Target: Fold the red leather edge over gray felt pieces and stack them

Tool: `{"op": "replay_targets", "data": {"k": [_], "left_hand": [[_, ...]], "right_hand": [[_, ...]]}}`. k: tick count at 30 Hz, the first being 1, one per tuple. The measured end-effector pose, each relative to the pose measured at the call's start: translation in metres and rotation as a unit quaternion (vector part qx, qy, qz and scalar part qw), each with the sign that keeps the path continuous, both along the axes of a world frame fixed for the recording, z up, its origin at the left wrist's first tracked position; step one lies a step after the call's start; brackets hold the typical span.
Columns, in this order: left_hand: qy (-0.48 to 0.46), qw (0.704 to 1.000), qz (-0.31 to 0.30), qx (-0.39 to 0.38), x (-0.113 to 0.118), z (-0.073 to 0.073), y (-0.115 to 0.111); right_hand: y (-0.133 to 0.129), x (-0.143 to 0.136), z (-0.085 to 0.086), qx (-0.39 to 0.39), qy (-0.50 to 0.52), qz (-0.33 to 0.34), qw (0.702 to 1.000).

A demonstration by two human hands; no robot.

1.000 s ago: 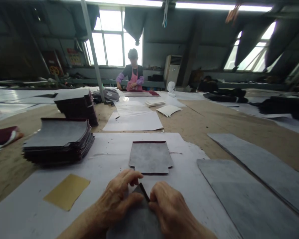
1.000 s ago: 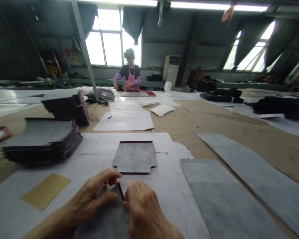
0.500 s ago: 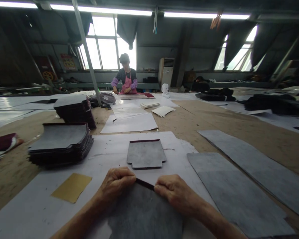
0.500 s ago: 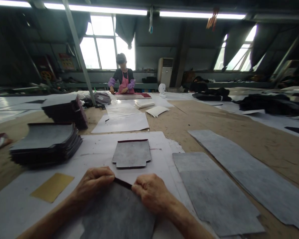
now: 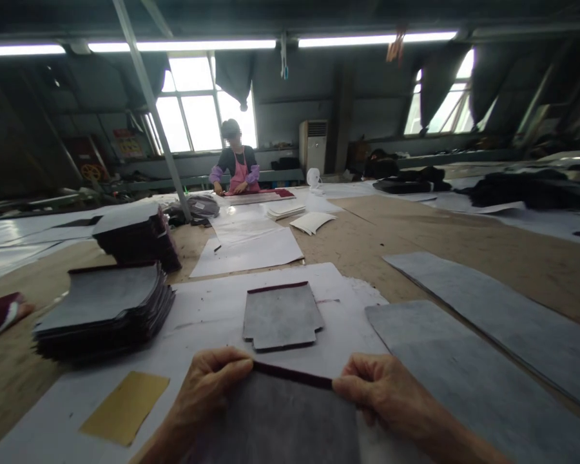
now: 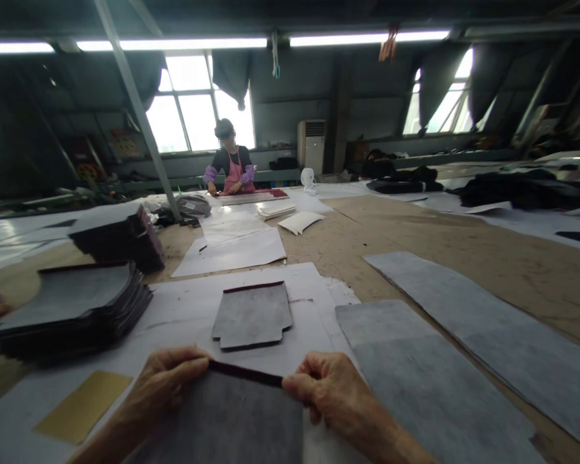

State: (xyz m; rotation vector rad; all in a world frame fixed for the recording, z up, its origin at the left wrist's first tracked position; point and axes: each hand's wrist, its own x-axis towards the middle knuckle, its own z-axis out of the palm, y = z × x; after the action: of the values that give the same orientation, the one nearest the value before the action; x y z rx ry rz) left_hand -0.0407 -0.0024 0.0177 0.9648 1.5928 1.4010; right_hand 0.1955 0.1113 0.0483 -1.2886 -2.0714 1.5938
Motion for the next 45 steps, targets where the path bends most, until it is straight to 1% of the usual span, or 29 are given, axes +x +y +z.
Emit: {"op": "replay_targets", "data": {"k": [3,5,7,10,12,14,17,19,20,21,23,25,27,30,36,41,45], "left_hand": [[-0.035,0.999,0.032,0.004,-0.005,-0.004,0.001],[-0.057,0.998,0.032,0.006,-0.007,-0.004,0.003],[-0.057,0.998,0.024,-0.005,-0.007,-0.002,0.004],[-0.011,0.999,0.022,-0.036,-0.007,0.002,0.007],[0.010,0.998,0.027,-0.049,-0.007,0.004,0.009],[0.012,0.998,0.036,-0.044,-0.009,0.010,0.014],[-0.002,0.999,0.049,-0.022,-0.017,0.024,0.028],[0.029,0.998,0.052,-0.011,-0.024,0.034,0.045],[0.059,0.997,0.056,-0.006,-0.029,0.036,0.055],[0.091,0.994,0.066,0.001,-0.033,0.037,0.066],[0.148,0.984,0.097,0.015,-0.040,0.033,0.087],[0.199,0.971,0.131,0.026,-0.046,0.024,0.104],[0.252,0.955,0.155,0.031,-0.050,0.015,0.113],[0.315,0.933,0.171,0.035,-0.053,0.007,0.117],[0.390,0.902,0.182,0.027,-0.056,0.002,0.123],[0.422,0.889,0.177,0.008,-0.059,-0.003,0.132],[0.435,0.884,0.172,-0.010,-0.061,-0.004,0.132]], "right_hand": [[0.008,-0.002,0.006,-0.042,0.066,0.012,0.997],[0.012,-0.004,0.009,-0.054,0.097,0.020,0.994],[0.016,-0.005,0.010,-0.052,0.085,0.015,0.995],[0.021,-0.009,0.012,-0.027,0.045,0.009,0.999],[0.027,-0.012,0.017,-0.005,0.030,0.016,0.999],[0.036,-0.016,0.027,0.013,0.029,0.020,0.999],[0.061,-0.023,0.045,0.038,0.066,0.047,0.996],[0.082,-0.032,0.052,0.055,0.077,0.081,0.992],[0.093,-0.039,0.053,0.068,0.072,0.090,0.991],[0.103,-0.047,0.051,0.083,0.060,0.090,0.991],[0.120,-0.064,0.041,0.126,0.031,0.064,0.989],[0.131,-0.079,0.027,0.181,-0.004,0.038,0.983],[0.137,-0.090,0.015,0.233,-0.039,0.026,0.971],[0.138,-0.097,0.007,0.300,-0.083,0.016,0.950],[0.138,-0.099,0.005,0.398,-0.126,0.014,0.909],[0.139,-0.101,-0.003,0.451,-0.150,0.007,0.880],[0.140,-0.101,-0.008,0.465,-0.160,0.017,0.870]]}}
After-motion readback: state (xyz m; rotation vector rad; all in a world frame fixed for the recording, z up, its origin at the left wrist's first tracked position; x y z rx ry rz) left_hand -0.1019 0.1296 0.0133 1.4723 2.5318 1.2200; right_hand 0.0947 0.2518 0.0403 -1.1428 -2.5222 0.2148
